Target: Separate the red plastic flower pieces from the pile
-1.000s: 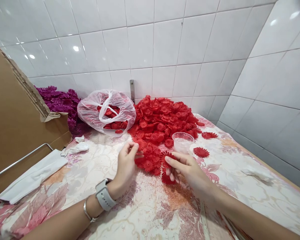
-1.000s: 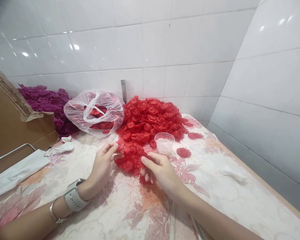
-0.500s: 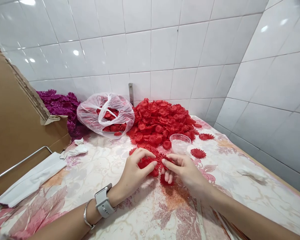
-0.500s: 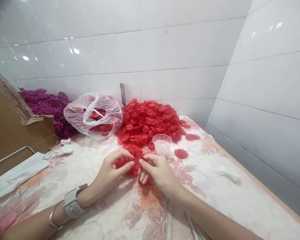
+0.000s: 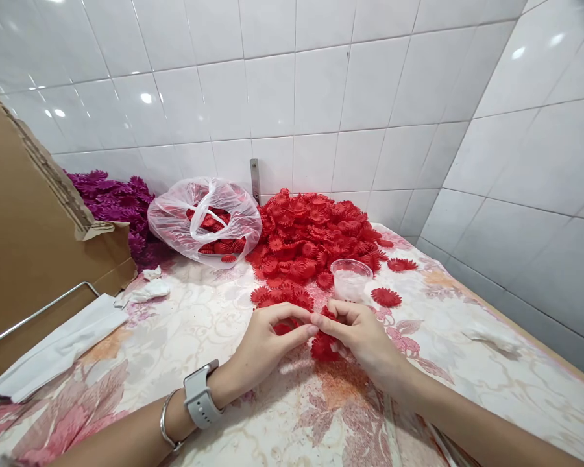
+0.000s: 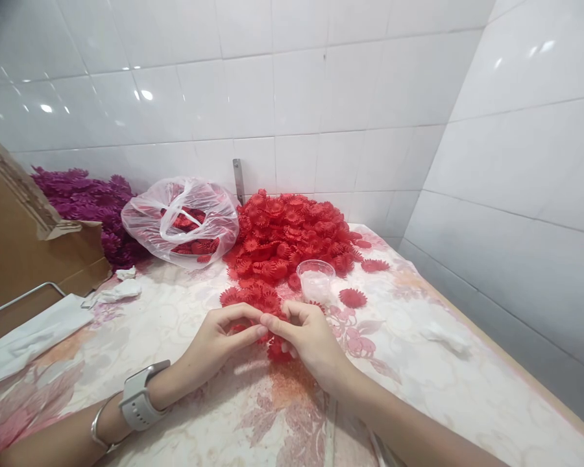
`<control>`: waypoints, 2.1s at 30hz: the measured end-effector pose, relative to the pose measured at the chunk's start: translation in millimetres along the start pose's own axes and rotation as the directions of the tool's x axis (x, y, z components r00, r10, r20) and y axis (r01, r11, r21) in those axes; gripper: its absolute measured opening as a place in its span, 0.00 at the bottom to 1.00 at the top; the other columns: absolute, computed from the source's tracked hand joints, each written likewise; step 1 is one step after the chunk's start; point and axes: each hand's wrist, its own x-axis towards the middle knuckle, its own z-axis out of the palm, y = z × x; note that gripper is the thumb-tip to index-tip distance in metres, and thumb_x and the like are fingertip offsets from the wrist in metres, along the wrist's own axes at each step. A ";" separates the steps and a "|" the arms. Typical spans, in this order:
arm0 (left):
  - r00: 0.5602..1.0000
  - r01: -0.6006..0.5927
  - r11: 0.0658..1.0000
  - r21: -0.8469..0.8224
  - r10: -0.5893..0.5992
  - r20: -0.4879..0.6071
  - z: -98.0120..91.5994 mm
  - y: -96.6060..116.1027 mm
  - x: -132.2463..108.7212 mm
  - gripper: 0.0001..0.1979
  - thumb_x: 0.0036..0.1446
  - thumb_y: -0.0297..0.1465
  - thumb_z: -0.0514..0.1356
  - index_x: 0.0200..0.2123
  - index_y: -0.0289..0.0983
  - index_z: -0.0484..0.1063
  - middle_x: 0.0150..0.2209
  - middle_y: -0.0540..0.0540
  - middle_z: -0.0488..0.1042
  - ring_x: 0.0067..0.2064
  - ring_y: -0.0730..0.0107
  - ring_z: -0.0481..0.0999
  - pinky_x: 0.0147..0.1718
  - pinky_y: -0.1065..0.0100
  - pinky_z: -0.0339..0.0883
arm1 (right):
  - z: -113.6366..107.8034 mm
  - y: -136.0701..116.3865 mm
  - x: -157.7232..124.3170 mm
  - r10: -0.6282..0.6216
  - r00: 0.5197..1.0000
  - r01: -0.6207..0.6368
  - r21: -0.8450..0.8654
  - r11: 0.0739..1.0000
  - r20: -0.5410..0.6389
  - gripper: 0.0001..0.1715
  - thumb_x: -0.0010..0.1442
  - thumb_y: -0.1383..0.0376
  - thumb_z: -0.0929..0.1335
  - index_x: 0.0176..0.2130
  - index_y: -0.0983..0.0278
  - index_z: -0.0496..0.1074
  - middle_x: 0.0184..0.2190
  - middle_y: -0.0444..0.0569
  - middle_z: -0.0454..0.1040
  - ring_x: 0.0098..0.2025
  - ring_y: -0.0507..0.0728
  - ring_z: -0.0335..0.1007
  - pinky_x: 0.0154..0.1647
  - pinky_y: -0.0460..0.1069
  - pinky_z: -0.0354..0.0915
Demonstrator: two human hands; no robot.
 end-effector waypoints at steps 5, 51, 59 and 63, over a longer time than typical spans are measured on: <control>0.996 0.090 0.991 -0.095 -0.092 -0.013 1.2 1.2 -0.1 0.07 0.52 0.33 0.58 0.29 0.35 0.73 0.29 0.48 0.74 0.31 0.71 0.71 0.32 0.71 0.63 | 0.1 -0.2 0.7 0.053 0.988 -0.055 0.011 0.998 0.144 0.22 0.50 0.49 0.67 0.22 0.64 0.60 0.14 0.39 0.64 0.15 0.47 0.58 0.15 0.42 0.48; 0.998 0.049 0.999 -0.016 -0.049 -0.040 -5.0 0.9 4.8 0.08 0.50 0.34 0.61 0.31 0.35 0.74 0.30 0.48 0.76 0.32 0.71 0.73 0.32 0.72 0.64 | -2.3 -5.6 1.2 0.115 0.979 -0.124 0.045 0.991 0.166 0.18 0.51 0.54 0.67 0.22 0.67 0.68 0.17 0.45 0.71 0.17 0.48 0.64 0.14 0.42 0.54; 0.992 0.067 0.998 -0.009 -0.068 -0.105 -3.5 -2.6 6.2 0.08 0.50 0.35 0.61 0.31 0.35 0.73 0.30 0.48 0.75 0.31 0.71 0.72 0.31 0.72 0.65 | -2.5 -3.4 5.5 0.078 0.973 -0.107 0.125 0.986 0.216 0.15 0.47 0.56 0.69 0.27 0.67 0.68 0.19 0.44 0.72 0.19 0.49 0.68 0.21 0.45 0.64; 0.995 0.003 0.997 0.078 0.005 -0.101 -2.8 1.0 3.2 0.08 0.50 0.34 0.61 0.31 0.36 0.74 0.31 0.48 0.75 0.32 0.71 0.72 0.33 0.71 0.65 | -4.2 -2.7 3.8 0.110 0.973 -0.125 0.060 0.990 0.202 0.19 0.48 0.53 0.68 0.23 0.67 0.66 0.17 0.45 0.71 0.15 0.48 0.64 0.16 0.44 0.59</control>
